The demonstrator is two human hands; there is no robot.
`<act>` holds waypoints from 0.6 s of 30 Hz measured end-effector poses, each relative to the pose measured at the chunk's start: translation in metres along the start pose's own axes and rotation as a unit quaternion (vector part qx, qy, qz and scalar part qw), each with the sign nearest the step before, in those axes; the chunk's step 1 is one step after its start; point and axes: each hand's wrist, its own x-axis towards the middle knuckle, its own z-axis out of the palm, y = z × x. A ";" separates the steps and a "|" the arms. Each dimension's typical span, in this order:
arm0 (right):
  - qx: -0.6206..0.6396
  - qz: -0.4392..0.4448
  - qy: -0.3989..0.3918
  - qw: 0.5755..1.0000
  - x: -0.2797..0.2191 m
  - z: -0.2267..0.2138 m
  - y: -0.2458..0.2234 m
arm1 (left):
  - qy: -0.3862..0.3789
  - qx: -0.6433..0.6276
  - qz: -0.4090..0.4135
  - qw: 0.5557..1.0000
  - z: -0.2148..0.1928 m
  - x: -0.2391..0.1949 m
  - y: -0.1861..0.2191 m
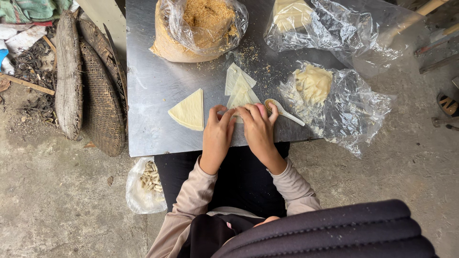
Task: The person folds triangular wrappers, adds a spoonful of grainy filling, and places small white pieces inside before sealing the edges. The person repeats this process for multiple units on a metal table.
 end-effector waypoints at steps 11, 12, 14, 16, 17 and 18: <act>0.005 0.058 0.052 0.997 0.009 0.010 0.004 | 0.009 0.181 0.026 0.983 0.019 0.003 -0.007; 0.005 0.065 0.064 0.996 0.009 0.010 0.004 | 0.020 0.211 0.036 0.977 0.022 0.006 -0.009; 0.012 0.095 0.091 0.991 0.007 0.010 0.005 | 0.039 0.244 0.048 0.968 0.027 0.010 -0.013; 0.024 0.137 0.114 0.984 0.002 0.005 0.008 | 0.055 0.250 0.045 0.966 0.029 0.015 -0.015; 0.036 0.146 0.132 0.980 -0.001 0.003 0.011 | 0.056 0.237 0.041 0.969 0.029 0.014 -0.016; 0.048 0.155 0.151 0.975 -0.005 0.001 0.015 | 0.056 0.224 0.036 0.972 0.029 0.014 -0.016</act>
